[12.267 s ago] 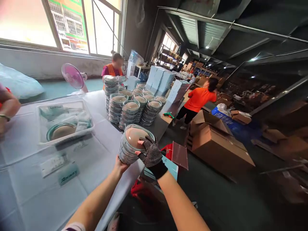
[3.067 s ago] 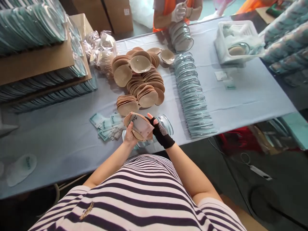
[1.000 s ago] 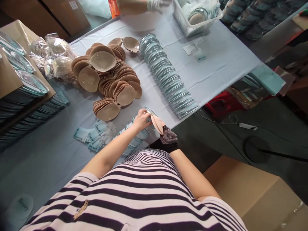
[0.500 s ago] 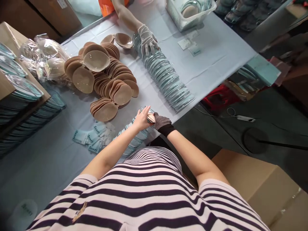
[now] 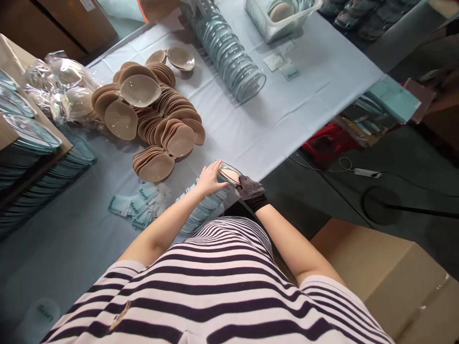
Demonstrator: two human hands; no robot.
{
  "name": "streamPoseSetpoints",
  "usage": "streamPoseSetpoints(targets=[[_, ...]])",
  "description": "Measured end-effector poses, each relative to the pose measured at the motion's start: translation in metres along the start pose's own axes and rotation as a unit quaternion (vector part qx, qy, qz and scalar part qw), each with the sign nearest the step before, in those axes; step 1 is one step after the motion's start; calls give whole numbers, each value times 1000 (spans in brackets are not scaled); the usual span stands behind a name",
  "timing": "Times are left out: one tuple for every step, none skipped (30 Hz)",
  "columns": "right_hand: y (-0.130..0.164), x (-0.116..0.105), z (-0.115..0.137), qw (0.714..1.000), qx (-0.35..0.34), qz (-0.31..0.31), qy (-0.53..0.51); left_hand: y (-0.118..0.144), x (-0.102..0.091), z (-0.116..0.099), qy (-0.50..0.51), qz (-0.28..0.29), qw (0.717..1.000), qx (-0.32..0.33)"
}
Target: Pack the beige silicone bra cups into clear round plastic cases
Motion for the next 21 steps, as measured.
streamPoseSetpoints(targets=[[1, 0, 1, 1000, -1, 3, 4, -1, 0, -1, -15, -2, 1000, -8], [0, 1, 1, 1000, -9, 6, 5, -1, 1, -2, -38, -3, 999, -17], [-2, 3, 2, 1000, -23, 9, 3, -2, 2, -3, -67, -3, 997, -25], [-5, 5, 2, 999, -39, 11, 0, -2, 3, -4, -100, 0, 994, -35], [-8, 7, 2, 999, -53, 10, -3, -2, 4, -5, -134, 5, 990, -43], [-11, 10, 1, 998, -64, 8, -5, -2, 5, -7, -165, 12, 985, -49], [-14, 13, 0, 998, -70, 4, -6, -1, 6, -8, -188, 21, 980, -52], [-17, 17, -1, 998, -70, 1, -4, -1, 6, -9, -205, 28, 977, -52], [-20, 20, -2, 998, -63, -1, 0, -1, 7, -11, -214, 34, 975, -52], [-21, 23, -2, 999, -52, -2, 4, -1, 7, -11, -219, 37, 974, -52], [-23, 25, -2, 999, -38, -5, 7, -1, 7, -12, -220, 38, 973, -54], [-24, 27, -1, 1000, -27, -7, 8, -1, 7, -12, -220, 37, 973, -57], [-24, 28, 1, 1000, -19, -11, 5, -1, 6, -12, -220, 37, 973, -60], [-25, 29, 4, 1000, -19, -16, 0, -1, 6, -12, -220, 36, 973, -60], [-25, 29, 7, 999, -25, -21, -6, -1, 6, -12, -219, 37, 973, -56], [-25, 30, 10, 999, -31, -22, -12, 0, 5, -12, -219, 39, 973, -52], [-26, 30, 11, 999, -38, -19, -16, 0, 5, -12, -220, 40, 974, -48], [-26, 31, 12, 999, -46, -13, -21, 0, 6, -12, -221, 39, 973, -45], [-27, 31, 13, 998, -56, -5, -25, 1, 6, -12, -222, 37, 973, -43], [-28, 32, 13, 997, -67, 7, -30, 1, 6, -12, -223, 35, 973, -42], [-28, 31, 12, 996, -76, 20, -34, 1, 7, -12, -224, 33, 973, -42]])
Point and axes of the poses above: each hand's wrist, its own y-axis away from the middle knuckle, its own x-axis out of the palm, z = x × y, the point moved 4 cm from there along -y, towards the middle knuckle, and after that the axes turned 2 degrees about y, right-handed, at the moved point
